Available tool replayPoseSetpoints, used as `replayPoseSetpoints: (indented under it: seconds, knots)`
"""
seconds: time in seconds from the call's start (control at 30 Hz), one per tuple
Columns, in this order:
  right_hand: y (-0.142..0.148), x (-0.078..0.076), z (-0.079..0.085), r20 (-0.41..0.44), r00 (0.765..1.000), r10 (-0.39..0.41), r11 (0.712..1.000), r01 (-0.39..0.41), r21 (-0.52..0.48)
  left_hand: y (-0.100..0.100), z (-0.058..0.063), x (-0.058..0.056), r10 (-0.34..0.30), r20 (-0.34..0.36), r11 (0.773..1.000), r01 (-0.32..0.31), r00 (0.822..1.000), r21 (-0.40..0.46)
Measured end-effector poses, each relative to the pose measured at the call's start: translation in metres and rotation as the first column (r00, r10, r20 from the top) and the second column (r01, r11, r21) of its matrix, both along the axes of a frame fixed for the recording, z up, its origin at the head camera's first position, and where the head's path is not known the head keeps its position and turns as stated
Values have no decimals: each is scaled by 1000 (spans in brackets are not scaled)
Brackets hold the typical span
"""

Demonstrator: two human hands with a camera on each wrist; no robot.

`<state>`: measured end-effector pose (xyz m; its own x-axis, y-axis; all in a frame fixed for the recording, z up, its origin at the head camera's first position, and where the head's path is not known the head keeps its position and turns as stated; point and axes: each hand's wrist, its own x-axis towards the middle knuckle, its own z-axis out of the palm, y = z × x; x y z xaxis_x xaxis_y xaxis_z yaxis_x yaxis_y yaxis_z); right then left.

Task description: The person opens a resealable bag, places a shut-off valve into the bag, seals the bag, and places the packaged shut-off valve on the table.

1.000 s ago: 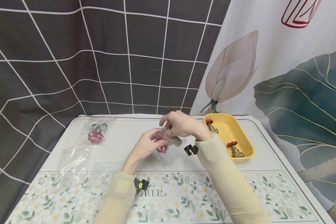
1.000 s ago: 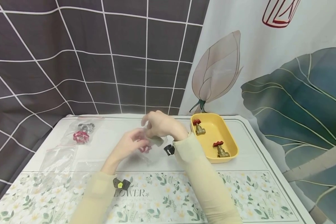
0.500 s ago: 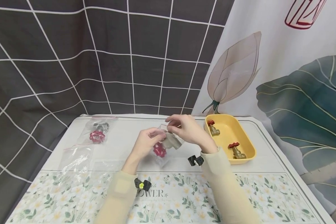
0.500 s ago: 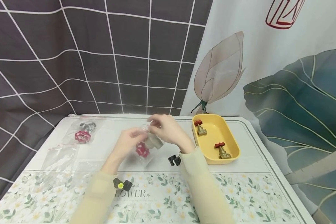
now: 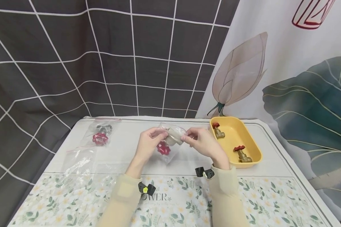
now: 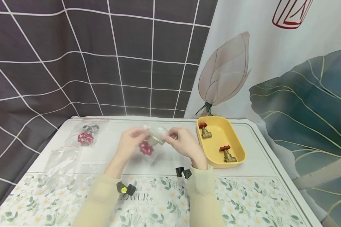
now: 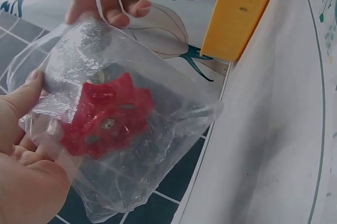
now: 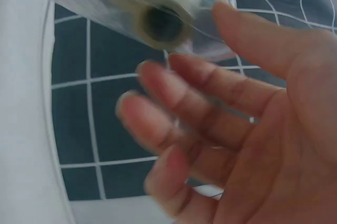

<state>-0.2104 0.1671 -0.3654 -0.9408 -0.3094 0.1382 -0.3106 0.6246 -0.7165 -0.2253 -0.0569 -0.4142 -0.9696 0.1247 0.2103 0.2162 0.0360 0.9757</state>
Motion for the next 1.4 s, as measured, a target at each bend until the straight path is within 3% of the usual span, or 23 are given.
replayPoseSetpoints:
  seconds: [0.17,0.3,0.6,0.83,0.97,1.2,1.4]
  knots:
    - [-1,-3,-9,-50,999,-6,998,2,-69,0,-2,-2,-20,-22,999,21,1000,37]
    - [1,-4,-8,-101,995,-15,999,10,-43,1,-6,-4,-33,-38,998,35,999,42]
    - [10,-7,-14,-100,995,8,1000,-8,-8,-10,-11,-6,-77,43,995,80,996,-60]
    - [14,-11,-24,-98,995,31,999,-29,16,-25,-17,-12,-172,55,965,180,983,-191]
    - [16,-13,-28,-89,996,17,999,-14,32,-31,-15,-14,-166,49,953,174,985,-250]
    - [21,-11,-26,2,999,37,999,-37,22,-30,-12,-12,-86,-5,943,80,996,-322]
    - [22,-9,-24,11,1000,22,998,-23,58,-28,-10,-10,-96,-13,936,86,995,-341]
